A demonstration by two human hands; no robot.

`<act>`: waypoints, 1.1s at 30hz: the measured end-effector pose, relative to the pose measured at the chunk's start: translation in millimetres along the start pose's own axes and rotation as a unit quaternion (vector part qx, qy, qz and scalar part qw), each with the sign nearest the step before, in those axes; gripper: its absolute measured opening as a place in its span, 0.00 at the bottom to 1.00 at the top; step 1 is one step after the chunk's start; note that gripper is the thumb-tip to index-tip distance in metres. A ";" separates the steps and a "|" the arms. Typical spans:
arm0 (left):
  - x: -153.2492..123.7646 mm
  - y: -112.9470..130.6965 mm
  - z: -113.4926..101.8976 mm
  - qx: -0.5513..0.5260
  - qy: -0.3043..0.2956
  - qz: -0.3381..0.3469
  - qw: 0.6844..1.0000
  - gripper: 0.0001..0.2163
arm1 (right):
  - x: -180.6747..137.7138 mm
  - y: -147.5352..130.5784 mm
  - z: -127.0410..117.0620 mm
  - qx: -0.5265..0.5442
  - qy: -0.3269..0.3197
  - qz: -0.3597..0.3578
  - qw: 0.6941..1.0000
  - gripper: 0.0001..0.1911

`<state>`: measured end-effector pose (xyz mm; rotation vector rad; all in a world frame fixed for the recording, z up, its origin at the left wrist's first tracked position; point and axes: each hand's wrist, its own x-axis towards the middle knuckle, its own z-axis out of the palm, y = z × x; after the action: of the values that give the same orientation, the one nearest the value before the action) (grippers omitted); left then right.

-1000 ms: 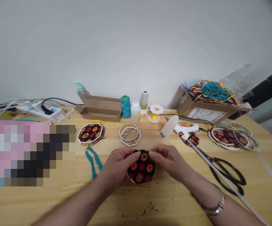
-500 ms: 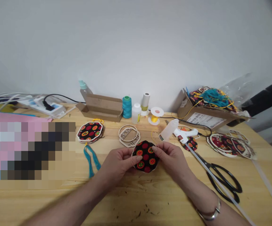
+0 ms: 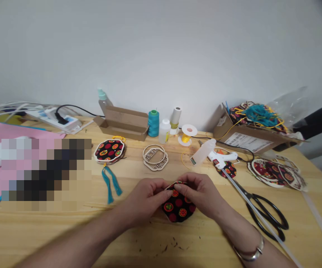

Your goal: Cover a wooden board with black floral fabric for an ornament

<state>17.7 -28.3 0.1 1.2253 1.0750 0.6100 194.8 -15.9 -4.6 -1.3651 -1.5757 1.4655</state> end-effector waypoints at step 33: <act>1.2 1.0 1.5 0.119 0.060 0.009 0.991 0.11 | 1.5 0.5 1.0 -0.036 0.037 -0.008 0.999 0.09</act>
<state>19.7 -27.7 0.7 1.4205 1.2669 0.5881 193.6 -14.9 -5.7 -1.4273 -1.6010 1.3446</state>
